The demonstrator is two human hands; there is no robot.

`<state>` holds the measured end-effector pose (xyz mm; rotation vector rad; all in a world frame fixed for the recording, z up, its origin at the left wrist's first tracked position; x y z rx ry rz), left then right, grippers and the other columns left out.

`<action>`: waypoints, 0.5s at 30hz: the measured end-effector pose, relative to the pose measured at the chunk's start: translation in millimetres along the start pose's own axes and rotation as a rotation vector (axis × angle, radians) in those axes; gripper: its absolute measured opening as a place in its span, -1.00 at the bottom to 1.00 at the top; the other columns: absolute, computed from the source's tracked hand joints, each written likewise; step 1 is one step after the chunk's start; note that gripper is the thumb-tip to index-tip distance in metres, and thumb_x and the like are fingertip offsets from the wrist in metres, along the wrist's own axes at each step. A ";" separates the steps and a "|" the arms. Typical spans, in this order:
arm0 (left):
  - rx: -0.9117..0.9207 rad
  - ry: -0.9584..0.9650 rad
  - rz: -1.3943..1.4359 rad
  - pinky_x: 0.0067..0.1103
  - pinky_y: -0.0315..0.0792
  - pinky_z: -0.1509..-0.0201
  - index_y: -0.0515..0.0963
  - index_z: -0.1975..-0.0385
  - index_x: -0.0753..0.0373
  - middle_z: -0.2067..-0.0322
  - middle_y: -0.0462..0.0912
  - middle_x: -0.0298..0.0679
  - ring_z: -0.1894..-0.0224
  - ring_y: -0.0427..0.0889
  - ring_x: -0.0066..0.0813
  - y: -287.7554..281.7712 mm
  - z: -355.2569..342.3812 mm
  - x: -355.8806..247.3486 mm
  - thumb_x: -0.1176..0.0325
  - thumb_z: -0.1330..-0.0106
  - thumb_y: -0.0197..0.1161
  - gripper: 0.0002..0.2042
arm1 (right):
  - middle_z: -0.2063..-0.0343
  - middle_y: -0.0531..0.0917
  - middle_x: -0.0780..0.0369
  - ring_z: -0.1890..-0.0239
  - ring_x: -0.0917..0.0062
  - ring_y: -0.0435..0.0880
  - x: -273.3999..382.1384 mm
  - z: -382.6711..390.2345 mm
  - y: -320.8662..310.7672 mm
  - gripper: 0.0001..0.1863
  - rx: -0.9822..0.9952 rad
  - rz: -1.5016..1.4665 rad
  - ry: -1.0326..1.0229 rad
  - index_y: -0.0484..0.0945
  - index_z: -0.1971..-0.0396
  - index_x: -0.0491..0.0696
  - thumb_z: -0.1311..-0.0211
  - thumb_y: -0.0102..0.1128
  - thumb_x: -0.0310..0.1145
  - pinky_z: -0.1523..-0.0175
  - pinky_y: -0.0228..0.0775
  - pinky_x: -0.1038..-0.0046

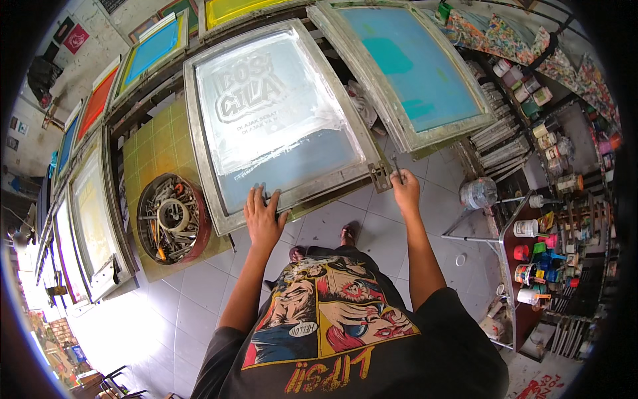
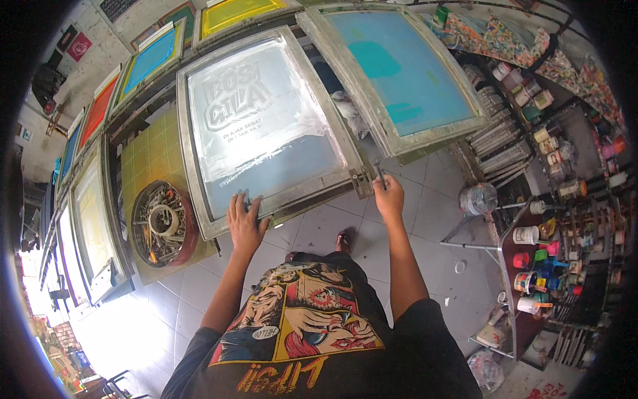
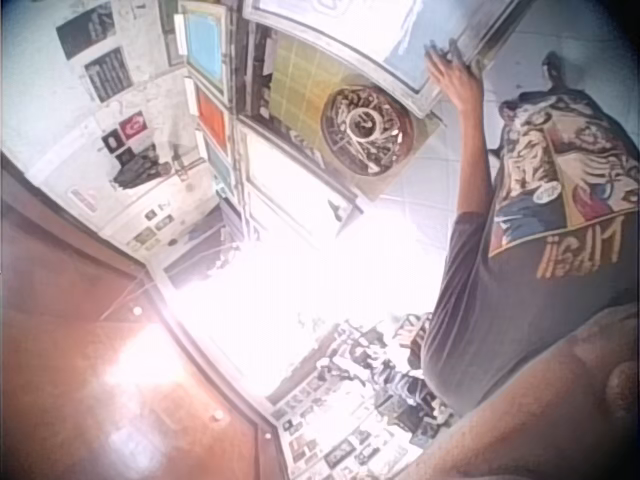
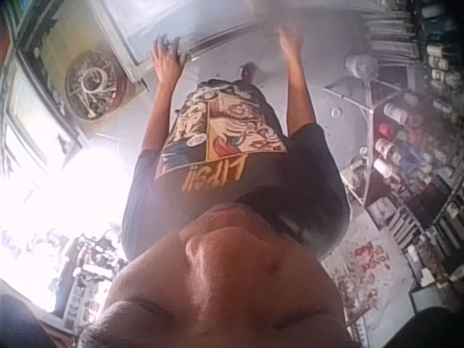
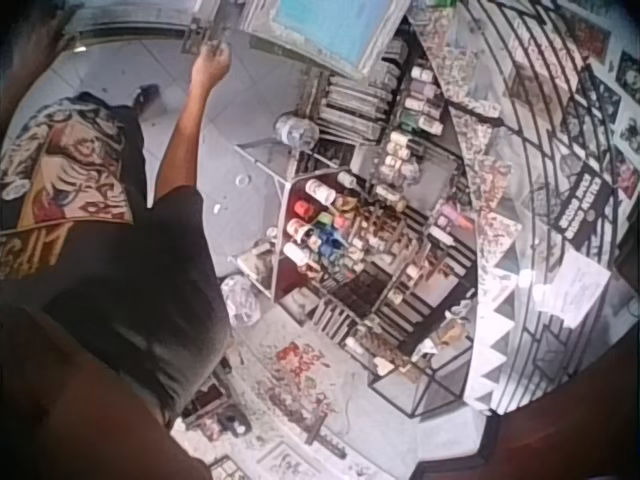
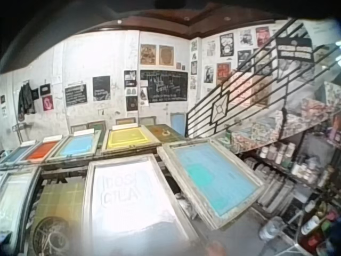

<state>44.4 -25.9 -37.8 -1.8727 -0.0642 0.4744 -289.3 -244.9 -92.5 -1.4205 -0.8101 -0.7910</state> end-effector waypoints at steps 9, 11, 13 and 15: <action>-0.005 0.009 0.000 -0.17 0.08 -0.28 0.45 -0.04 0.05 -0.18 0.25 -0.08 -0.28 0.11 0.01 -0.2 -0.9 -0.3 0.24 0.04 0.38 -0.45 | 0.33 0.60 0.13 0.27 0.21 0.58 67.3 -4.9 9.1 -0.66 -0.032 0.328 -0.391 0.60 0.25 -0.13 -0.03 0.31 -0.21 0.19 0.41 0.31; -0.008 0.001 0.002 -0.18 0.08 -0.28 0.45 -0.04 0.05 -0.17 0.25 -0.08 -0.28 0.11 0.01 0.0 0.1 1.0 0.24 0.04 0.38 -0.45 | 0.33 0.60 0.13 0.26 0.20 0.58 71.9 -2.3 10.9 -0.68 -0.015 0.347 -0.403 0.59 0.24 -0.12 -0.04 0.30 -0.24 0.19 0.41 0.30; -0.007 0.002 -0.001 -0.18 0.08 -0.27 0.45 -0.04 0.04 -0.18 0.25 -0.08 -0.29 0.11 0.00 0.1 0.8 1.3 0.22 0.03 0.38 -0.46 | 0.33 0.60 0.14 0.25 0.19 0.58 72.5 -2.0 12.4 -0.71 -0.001 0.350 -0.402 0.59 0.24 -0.11 -0.06 0.28 -0.27 0.18 0.41 0.29; -0.003 0.011 -0.010 -0.18 0.10 -0.26 0.46 -0.05 0.04 -0.19 0.24 -0.08 -0.30 0.10 -0.01 -0.1 0.3 0.3 0.20 0.00 0.37 -0.47 | 0.32 0.60 0.15 0.25 0.18 0.58 68.4 -3.7 13.1 -0.74 0.010 0.337 -0.387 0.60 0.24 -0.10 -0.07 0.25 -0.31 0.17 0.41 0.29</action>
Point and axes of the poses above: each hand's wrist, its own z-axis away from the middle knuckle, its own y-axis out of the palm, x = y × z, the point moved 10 cm from there along -z, towards the middle knuckle
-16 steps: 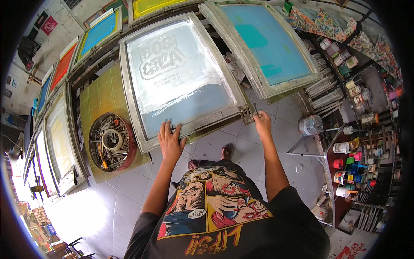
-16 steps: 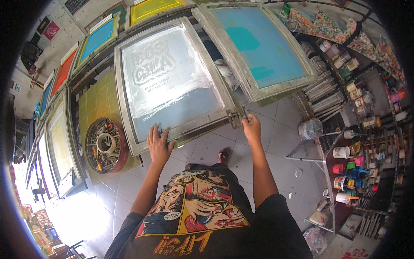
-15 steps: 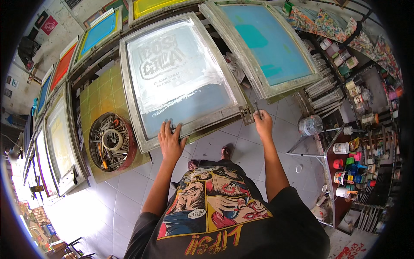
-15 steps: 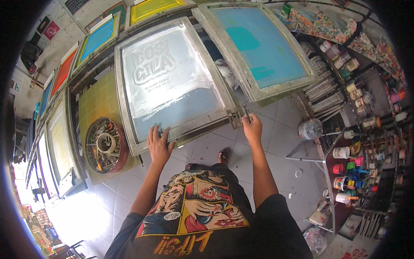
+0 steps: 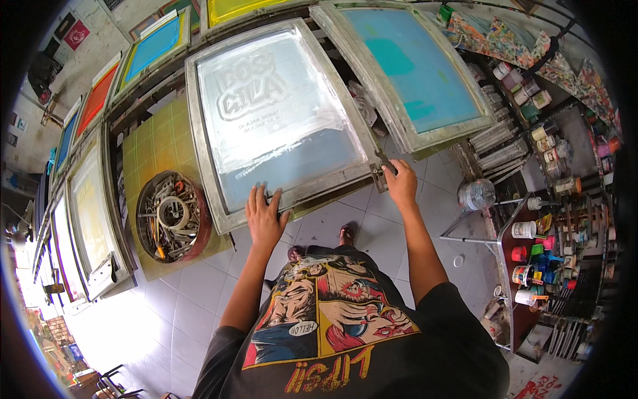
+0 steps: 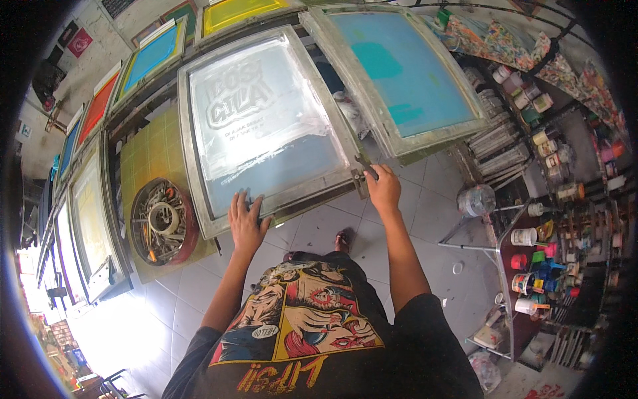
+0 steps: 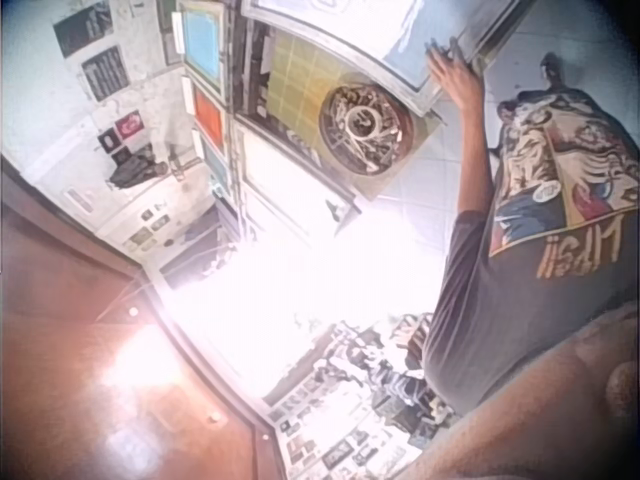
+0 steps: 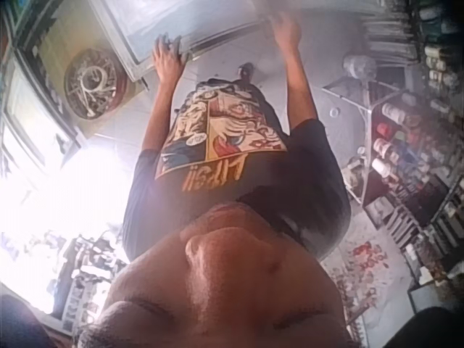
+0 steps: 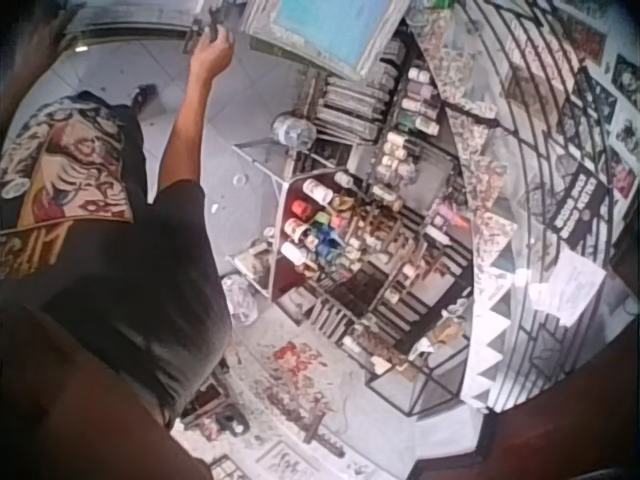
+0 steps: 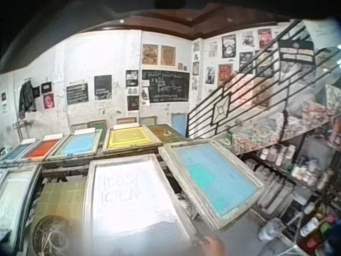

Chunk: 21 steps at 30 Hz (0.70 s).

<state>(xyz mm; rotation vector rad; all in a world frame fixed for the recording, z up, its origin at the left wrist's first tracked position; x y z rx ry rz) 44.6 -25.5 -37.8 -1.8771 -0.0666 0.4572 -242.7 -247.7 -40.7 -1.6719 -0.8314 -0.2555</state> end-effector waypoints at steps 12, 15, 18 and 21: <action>-0.016 0.012 0.009 -0.19 0.10 -0.25 0.46 -0.04 0.06 -0.18 0.25 -0.07 -0.30 0.10 -0.03 0.6 0.4 0.7 0.22 0.02 0.38 -0.47 | 0.22 0.58 0.15 0.16 0.21 0.56 -8.2 -0.3 0.8 -0.74 -0.015 -0.037 0.012 0.59 0.25 -0.18 -0.09 0.24 -0.35 0.07 0.38 0.32; -0.025 0.010 0.004 -0.19 0.10 -0.25 0.46 -0.03 0.06 -0.17 0.25 -0.07 -0.29 0.11 -0.02 0.5 1.5 1.9 0.23 0.03 0.39 -0.47 | 0.23 0.58 0.14 0.17 0.20 0.56 -5.2 0.2 4.7 -0.73 -0.012 -0.115 -0.045 0.59 0.25 -0.18 -0.08 0.25 -0.35 0.08 0.38 0.32; -0.017 0.010 0.002 -0.19 0.11 -0.24 0.46 -0.03 0.06 -0.17 0.25 -0.07 -0.29 0.12 -0.02 -0.1 0.3 0.3 0.23 0.03 0.39 -0.46 | 0.23 0.59 0.13 0.17 0.20 0.56 -10.4 0.4 6.8 -0.72 -0.027 -0.188 -0.091 0.59 0.24 -0.18 -0.07 0.25 -0.34 0.08 0.39 0.32; -0.018 0.000 0.005 -0.18 0.11 -0.23 0.46 -0.04 0.05 -0.17 0.25 -0.07 -0.29 0.12 -0.02 -1.2 1.6 2.8 0.23 0.03 0.39 -0.46 | 0.23 0.60 0.12 0.16 0.21 0.57 -2.5 -3.6 -1.7 -0.73 -0.068 -0.227 0.004 0.59 0.24 -0.18 -0.07 0.24 -0.37 0.06 0.39 0.33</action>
Point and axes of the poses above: each hand's wrist, its own z-axis away from the middle knuckle, its own y-axis out of the palm, x = y × z, the point moved 10 cm from there along -z, towards the middle knuckle
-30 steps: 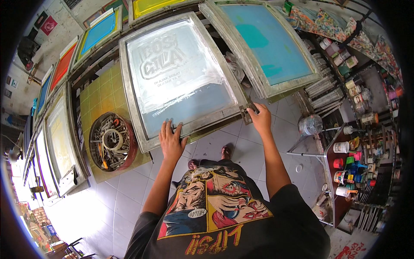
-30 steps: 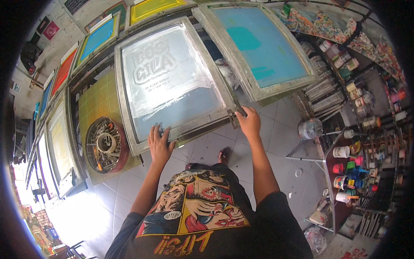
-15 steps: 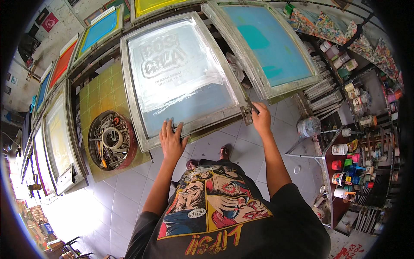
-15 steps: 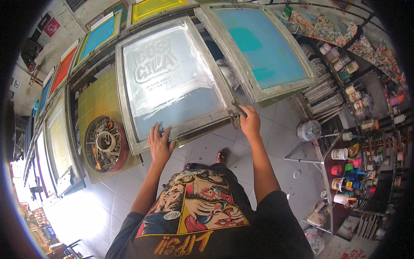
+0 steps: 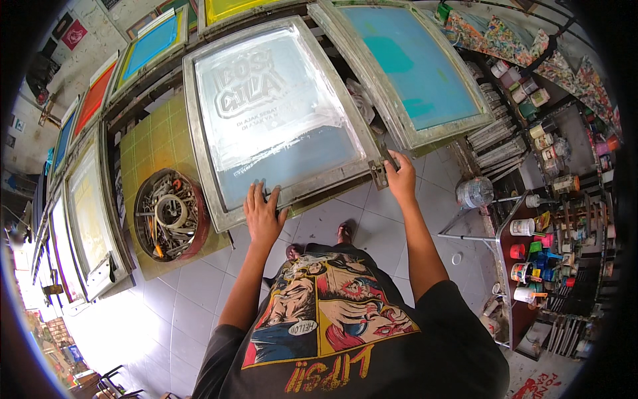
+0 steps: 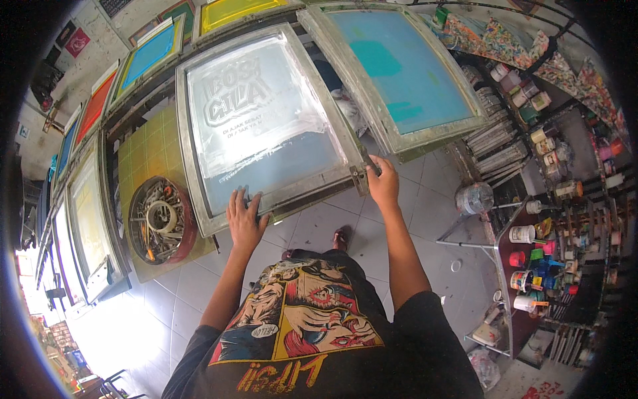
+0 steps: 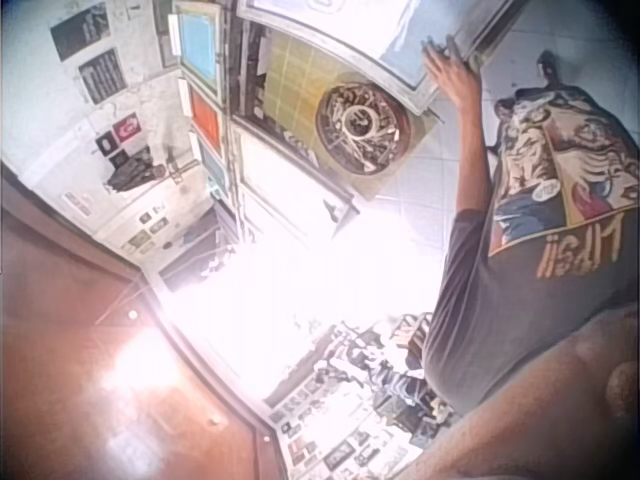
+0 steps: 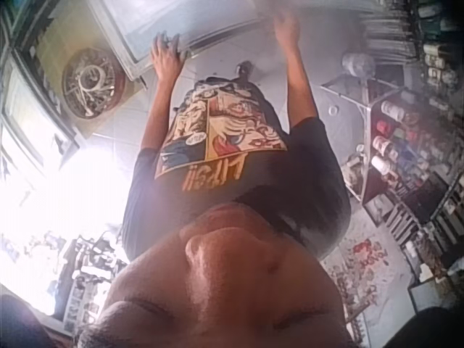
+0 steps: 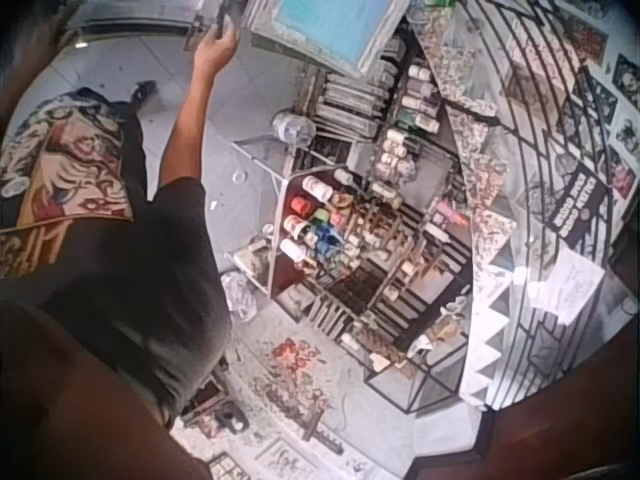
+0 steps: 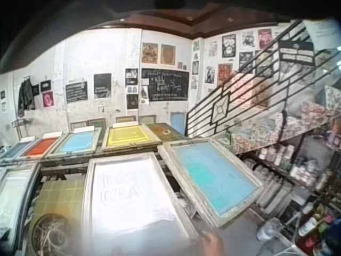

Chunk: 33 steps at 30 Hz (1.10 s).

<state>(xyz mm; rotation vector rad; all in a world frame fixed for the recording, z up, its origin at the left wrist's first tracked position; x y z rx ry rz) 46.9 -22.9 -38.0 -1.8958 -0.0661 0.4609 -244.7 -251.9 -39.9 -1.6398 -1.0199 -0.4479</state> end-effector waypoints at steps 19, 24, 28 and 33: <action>-0.001 -0.004 0.021 -0.20 0.09 -0.28 0.46 -0.03 0.06 -0.18 0.24 -0.08 -0.28 0.12 0.00 -0.9 -1.2 -1.5 0.26 0.06 0.40 -0.45 | 0.40 0.67 0.22 0.36 0.60 0.60 -62.3 19.8 22.6 -0.77 0.132 -0.337 0.338 0.57 0.24 -0.22 -0.14 0.21 -0.40 0.22 0.38 0.55; -0.016 -0.005 0.019 -0.19 0.09 -0.27 0.46 -0.03 0.06 -0.18 0.24 -0.07 -0.28 0.13 0.01 -1.6 -0.1 -1.1 0.27 0.06 0.40 -0.45 | 0.43 0.65 0.28 0.39 0.65 0.56 -63.6 22.6 24.4 -0.80 0.145 -0.430 0.443 0.57 0.30 -0.22 -0.16 0.21 -0.40 0.25 0.36 0.57; 0.001 -0.007 0.002 -0.18 0.10 -0.26 0.45 -0.04 0.06 -0.19 0.23 -0.07 -0.29 0.11 0.01 -0.1 0.6 -0.7 0.25 0.03 0.39 -0.46 | 0.48 0.62 0.29 0.44 0.64 0.53 -60.0 21.8 24.1 -0.85 0.196 -0.388 0.478 0.57 0.35 -0.19 -0.15 0.21 -0.42 0.29 0.33 0.57; 0.024 -0.008 -0.019 -0.16 0.10 -0.25 0.44 -0.05 0.06 -0.20 0.21 -0.07 -0.30 0.09 0.00 3.9 0.6 0.1 0.21 -0.01 0.37 -0.47 | 0.52 0.60 0.30 0.46 0.63 0.50 -68.4 19.7 29.0 -0.87 0.243 -0.415 0.530 0.57 0.42 -0.17 -0.13 0.22 -0.41 0.33 0.30 0.57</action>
Point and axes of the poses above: each hand's wrist, its own z-axis away from the middle knuckle, its own y-axis out of the palm, x = y × z, the point moved 10 cm from there along -z, towards the middle knuckle
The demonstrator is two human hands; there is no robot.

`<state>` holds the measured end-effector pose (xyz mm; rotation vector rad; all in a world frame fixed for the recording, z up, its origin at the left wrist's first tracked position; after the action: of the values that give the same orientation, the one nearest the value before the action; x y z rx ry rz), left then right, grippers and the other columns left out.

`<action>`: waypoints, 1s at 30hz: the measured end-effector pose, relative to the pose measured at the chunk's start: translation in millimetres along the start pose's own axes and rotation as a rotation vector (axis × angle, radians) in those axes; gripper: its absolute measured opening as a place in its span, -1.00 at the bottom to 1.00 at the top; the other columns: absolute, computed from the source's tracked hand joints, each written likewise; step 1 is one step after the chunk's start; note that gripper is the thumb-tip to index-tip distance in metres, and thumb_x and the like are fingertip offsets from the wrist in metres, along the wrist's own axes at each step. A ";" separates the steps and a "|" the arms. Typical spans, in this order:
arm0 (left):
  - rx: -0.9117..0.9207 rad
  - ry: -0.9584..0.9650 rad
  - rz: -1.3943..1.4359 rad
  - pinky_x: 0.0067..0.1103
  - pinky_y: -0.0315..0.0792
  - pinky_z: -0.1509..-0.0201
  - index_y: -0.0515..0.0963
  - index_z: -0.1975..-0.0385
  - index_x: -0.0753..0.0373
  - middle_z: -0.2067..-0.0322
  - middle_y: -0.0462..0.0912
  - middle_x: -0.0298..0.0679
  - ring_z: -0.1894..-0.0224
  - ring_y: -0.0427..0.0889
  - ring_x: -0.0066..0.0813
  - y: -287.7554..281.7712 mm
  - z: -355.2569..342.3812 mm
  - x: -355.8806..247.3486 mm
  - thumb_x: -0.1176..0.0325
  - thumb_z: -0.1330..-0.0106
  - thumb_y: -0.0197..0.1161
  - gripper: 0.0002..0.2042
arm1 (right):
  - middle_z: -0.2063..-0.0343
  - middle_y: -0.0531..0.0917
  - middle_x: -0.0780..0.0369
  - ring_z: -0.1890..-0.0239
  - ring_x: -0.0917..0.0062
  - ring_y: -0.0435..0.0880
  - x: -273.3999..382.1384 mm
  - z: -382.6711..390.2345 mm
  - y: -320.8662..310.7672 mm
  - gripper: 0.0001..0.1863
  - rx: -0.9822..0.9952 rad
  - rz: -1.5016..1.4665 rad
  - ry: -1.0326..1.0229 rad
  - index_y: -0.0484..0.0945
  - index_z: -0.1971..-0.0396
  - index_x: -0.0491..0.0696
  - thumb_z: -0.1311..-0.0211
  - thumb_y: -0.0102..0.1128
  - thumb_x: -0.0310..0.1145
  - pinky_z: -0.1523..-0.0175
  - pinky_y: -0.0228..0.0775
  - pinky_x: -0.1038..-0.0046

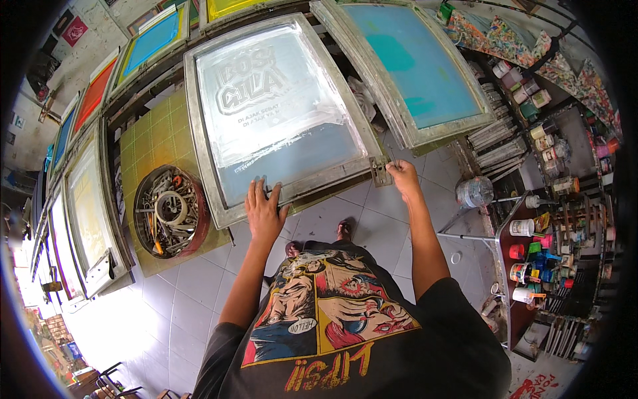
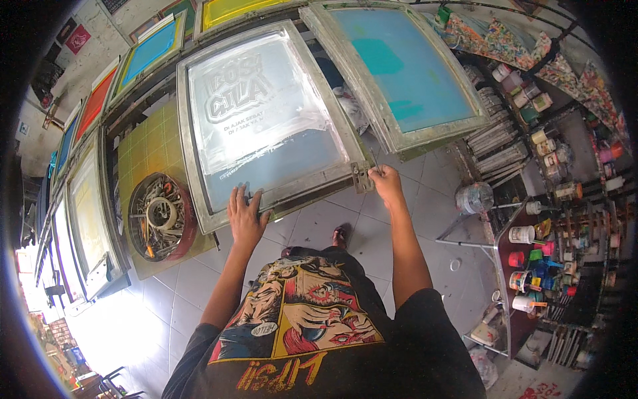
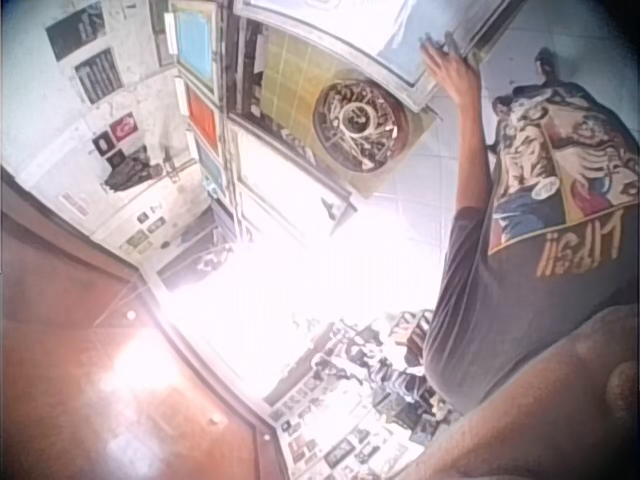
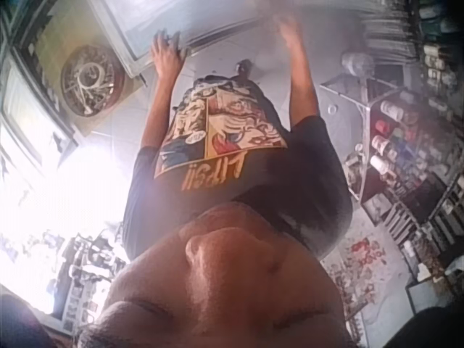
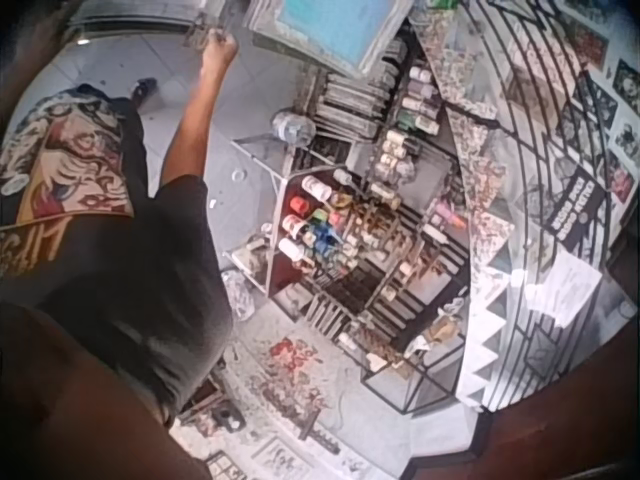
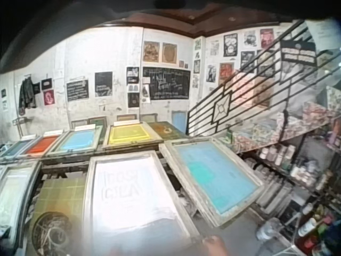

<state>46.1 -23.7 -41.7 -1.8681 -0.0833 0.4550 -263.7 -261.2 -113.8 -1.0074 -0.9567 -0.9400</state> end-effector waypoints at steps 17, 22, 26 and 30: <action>0.028 -0.006 0.011 -0.01 0.00 -0.31 0.43 -0.05 0.08 -0.24 0.12 -0.03 -0.36 -0.06 0.09 5.9 2.2 2.2 0.30 0.05 0.40 -0.44 | 0.61 0.44 0.40 0.66 0.77 0.25 -16.1 5.2 5.9 -0.86 0.143 -0.098 0.183 0.51 0.40 -0.06 -0.15 0.21 -0.32 0.60 0.07 0.65; 0.011 -0.002 0.005 0.01 0.00 -0.30 0.42 -0.05 0.09 -0.26 0.09 -0.02 -0.37 -0.08 0.10 5.8 3.5 1.8 0.29 0.05 0.40 -0.44 | 0.59 0.43 0.39 0.65 0.77 0.26 -11.2 8.0 6.2 -0.86 0.159 -0.046 0.179 0.49 0.40 -0.07 -0.16 0.20 -0.33 0.61 0.05 0.66; 0.016 -0.010 -0.011 0.02 0.02 -0.28 0.43 -0.05 0.09 -0.27 0.09 0.00 -0.37 -0.07 0.11 5.3 3.4 2.8 0.28 0.04 0.40 -0.44 | 0.56 0.46 0.38 0.64 0.76 0.26 -15.8 7.7 11.2 -0.85 0.224 -0.133 0.210 0.50 0.39 -0.08 -0.17 0.20 -0.31 0.60 0.07 0.65; -0.015 0.008 0.000 0.02 0.03 -0.26 0.43 -0.04 0.10 -0.27 0.09 0.01 -0.36 -0.06 0.12 5.4 3.3 3.6 0.27 0.05 0.40 -0.45 | 0.55 0.48 0.37 0.64 0.75 0.27 -19.2 5.0 7.9 -0.83 0.157 -0.055 0.171 0.49 0.36 -0.08 -0.20 0.18 -0.29 0.59 0.10 0.60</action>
<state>47.4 -21.6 -48.6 -1.8844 -0.0821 0.4480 -262.9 -251.0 -132.6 -0.7593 -0.9030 -0.9647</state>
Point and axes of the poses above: each hand's wrist, its own z-axis away from the middle knuckle, its own y-axis out of the palm, x = y × z, the point moved 10 cm from there along -z, towards the middle knuckle
